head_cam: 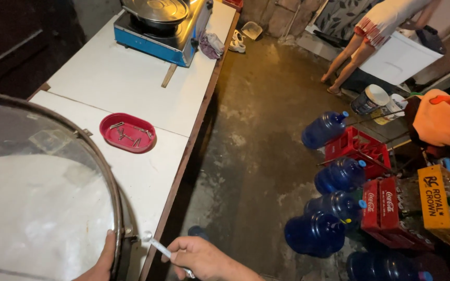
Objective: Repairing a drum by tightening or loosening the tension rods using a wrench
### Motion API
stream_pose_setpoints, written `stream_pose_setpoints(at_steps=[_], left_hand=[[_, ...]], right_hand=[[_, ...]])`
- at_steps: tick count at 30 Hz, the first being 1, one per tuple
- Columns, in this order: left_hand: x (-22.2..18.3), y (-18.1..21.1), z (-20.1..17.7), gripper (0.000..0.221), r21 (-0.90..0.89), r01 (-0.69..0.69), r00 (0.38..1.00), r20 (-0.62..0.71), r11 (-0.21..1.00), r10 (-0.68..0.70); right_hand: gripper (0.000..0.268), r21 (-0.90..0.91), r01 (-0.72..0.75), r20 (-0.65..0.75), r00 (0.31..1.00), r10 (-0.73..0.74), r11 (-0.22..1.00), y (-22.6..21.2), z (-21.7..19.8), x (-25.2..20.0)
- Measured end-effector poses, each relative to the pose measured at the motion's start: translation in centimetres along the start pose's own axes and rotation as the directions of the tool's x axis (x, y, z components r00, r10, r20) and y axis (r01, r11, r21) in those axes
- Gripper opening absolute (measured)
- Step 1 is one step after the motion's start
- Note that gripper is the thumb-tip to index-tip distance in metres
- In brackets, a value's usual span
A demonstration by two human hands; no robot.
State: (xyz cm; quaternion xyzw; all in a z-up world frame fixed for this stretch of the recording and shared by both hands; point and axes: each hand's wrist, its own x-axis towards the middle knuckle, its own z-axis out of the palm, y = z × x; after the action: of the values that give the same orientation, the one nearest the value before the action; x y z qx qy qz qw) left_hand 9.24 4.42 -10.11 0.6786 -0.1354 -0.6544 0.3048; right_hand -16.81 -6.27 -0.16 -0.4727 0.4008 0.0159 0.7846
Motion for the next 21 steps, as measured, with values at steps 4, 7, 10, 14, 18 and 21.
stream_pose_setpoints(at_steps=[4, 7, 10, 14, 18, 21], left_hand=[[-7.5, 5.2, 1.8, 0.119, 0.876, 0.080, 0.993, -0.110, 0.475, 0.036], [-8.9, 5.0, 2.8, 0.113, 0.916, 0.109, 0.965, -0.190, 0.385, 0.179], [-9.1, 5.0, 3.0, 0.111, 0.919, 0.107, 0.944, -0.214, 0.379, 0.251], [-8.5, 4.6, 2.8, 0.112, 0.924, 0.091, 0.944, -0.199, 0.371, 0.265], [-8.7, 4.8, 2.8, 0.110, 0.926, 0.092, 0.946, -0.196, 0.367, 0.257], [-8.6, 4.9, 2.7, 0.110, 0.927, 0.086, 0.947, -0.190, 0.366, 0.260]], right_hand=[[0.013, 0.000, 0.170, 0.000, 0.985, -0.170, 0.985, 1.2, 0.3, 1.2], [0.013, -0.007, 0.169, -0.047, 0.984, -0.169, 0.986, 0.2, 1.0, 1.1], [0.012, -0.013, 0.167, -0.062, 0.984, -0.167, 0.986, -0.2, 1.4, 0.9], [0.010, 0.027, 0.168, -0.024, 0.986, -0.168, 0.985, 0.7, 1.3, 1.3], [0.013, -0.035, 0.138, -0.008, 0.990, -0.138, 0.990, 0.7, 1.0, 0.5], [0.013, -0.079, 0.156, -0.009, 0.987, -0.158, 0.985, 0.4, 1.1, -0.4]])
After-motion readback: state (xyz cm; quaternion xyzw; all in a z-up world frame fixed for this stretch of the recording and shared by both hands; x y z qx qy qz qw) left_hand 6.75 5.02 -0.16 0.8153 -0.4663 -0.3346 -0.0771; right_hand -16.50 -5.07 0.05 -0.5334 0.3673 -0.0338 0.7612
